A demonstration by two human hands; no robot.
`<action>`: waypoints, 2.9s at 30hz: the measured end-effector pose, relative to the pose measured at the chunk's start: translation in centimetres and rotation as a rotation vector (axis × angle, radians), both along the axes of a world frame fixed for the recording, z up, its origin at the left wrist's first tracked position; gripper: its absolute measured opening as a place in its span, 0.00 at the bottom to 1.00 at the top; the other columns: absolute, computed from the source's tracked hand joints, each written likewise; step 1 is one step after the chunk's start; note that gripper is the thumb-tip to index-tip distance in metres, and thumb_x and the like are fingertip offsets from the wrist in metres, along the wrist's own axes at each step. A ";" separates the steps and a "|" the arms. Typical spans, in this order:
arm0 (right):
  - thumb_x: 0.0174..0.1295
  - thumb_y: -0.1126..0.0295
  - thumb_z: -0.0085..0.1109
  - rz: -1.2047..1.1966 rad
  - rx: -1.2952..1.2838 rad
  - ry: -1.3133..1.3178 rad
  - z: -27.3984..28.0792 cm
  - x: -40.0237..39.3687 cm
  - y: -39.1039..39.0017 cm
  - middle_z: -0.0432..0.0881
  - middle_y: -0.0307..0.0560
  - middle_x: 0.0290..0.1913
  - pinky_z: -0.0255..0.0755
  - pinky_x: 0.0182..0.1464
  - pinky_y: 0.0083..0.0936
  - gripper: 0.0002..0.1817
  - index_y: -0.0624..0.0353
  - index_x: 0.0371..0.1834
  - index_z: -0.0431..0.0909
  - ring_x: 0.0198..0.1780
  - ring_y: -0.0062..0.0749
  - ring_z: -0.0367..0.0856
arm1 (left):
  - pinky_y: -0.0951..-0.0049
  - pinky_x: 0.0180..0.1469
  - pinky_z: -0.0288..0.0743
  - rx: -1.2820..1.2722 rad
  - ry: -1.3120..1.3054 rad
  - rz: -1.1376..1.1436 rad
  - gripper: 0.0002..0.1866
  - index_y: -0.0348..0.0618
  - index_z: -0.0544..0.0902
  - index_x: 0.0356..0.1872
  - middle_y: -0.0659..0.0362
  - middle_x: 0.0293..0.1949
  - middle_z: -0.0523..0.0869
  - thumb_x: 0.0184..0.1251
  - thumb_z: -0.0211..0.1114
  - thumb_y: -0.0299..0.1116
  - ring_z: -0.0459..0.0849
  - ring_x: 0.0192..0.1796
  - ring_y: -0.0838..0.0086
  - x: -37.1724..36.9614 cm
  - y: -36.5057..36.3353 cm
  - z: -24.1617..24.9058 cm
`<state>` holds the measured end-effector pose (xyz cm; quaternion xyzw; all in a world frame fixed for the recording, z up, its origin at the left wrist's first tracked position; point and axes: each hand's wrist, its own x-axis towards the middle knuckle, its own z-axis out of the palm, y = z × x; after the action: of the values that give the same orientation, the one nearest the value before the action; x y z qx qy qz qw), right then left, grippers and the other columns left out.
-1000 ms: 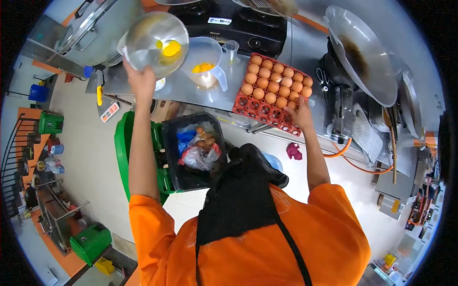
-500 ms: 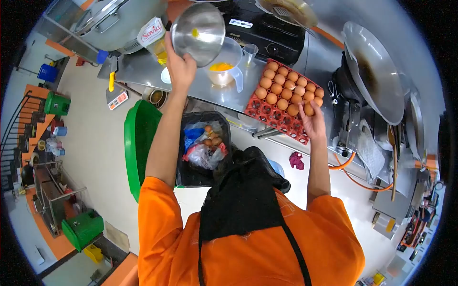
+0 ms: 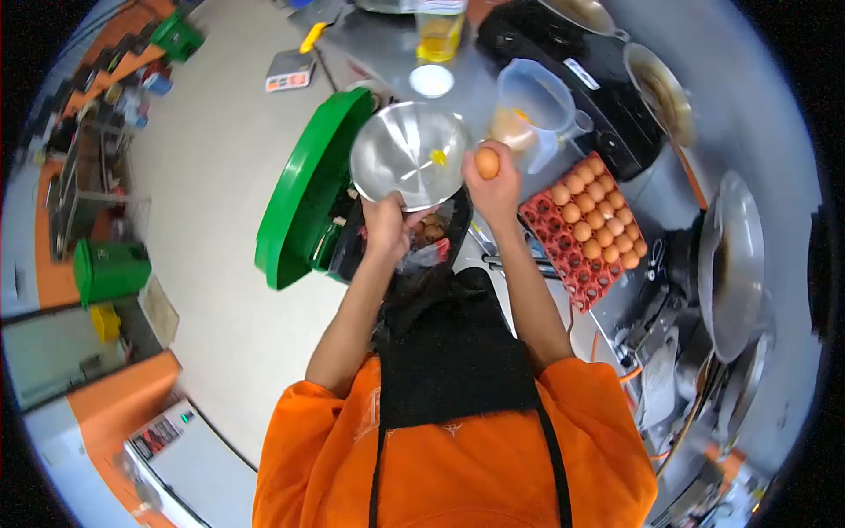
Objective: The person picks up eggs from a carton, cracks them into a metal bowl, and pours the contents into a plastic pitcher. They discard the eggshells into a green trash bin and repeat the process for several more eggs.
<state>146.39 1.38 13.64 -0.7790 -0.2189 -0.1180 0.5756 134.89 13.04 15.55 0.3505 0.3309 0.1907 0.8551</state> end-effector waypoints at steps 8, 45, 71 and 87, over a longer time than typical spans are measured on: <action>0.51 0.70 0.69 0.133 -0.070 0.027 -3.3 -3.6 3.9 0.82 0.52 0.32 0.76 0.38 0.30 0.13 0.61 0.38 0.77 0.32 0.38 0.82 | 0.56 0.38 0.89 -0.236 -0.006 0.219 0.31 0.32 0.48 0.63 0.36 0.53 0.71 0.56 0.44 0.16 0.84 0.44 0.46 -6.7 0.9 -4.7; 0.62 0.42 0.53 0.933 -1.055 0.052 -5.3 -6.2 8.7 0.81 0.70 0.38 0.73 0.43 0.54 0.35 0.60 0.62 0.63 0.44 0.66 0.80 | 0.58 0.30 0.88 0.000 0.164 0.319 0.33 0.44 0.54 0.65 0.47 0.54 0.72 0.56 0.52 0.19 0.81 0.50 0.53 -8.5 -2.3 -10.1; 0.68 0.53 0.54 0.560 -0.162 0.294 -0.8 -1.2 5.7 0.78 0.44 0.31 0.68 0.24 0.18 0.20 0.56 0.53 0.70 0.23 0.22 0.73 | 0.57 0.35 0.88 0.052 0.176 0.284 0.32 0.45 0.53 0.64 0.46 0.57 0.69 0.56 0.48 0.19 0.81 0.52 0.53 -9.8 -0.9 -8.4; 0.59 0.66 0.61 0.547 -0.415 -0.063 -4.6 0.2 4.0 0.67 0.66 0.62 0.60 0.65 0.40 0.17 0.56 0.50 0.78 0.62 0.58 0.67 | 0.57 0.35 0.88 0.132 0.129 0.315 0.31 0.45 0.53 0.64 0.46 0.57 0.70 0.57 0.47 0.18 0.80 0.53 0.53 -10.1 -1.3 -9.1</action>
<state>146.56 5.39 9.01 -0.7880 -0.4568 0.0637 0.4079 124.74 11.70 6.49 0.3612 0.4226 0.3208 0.7668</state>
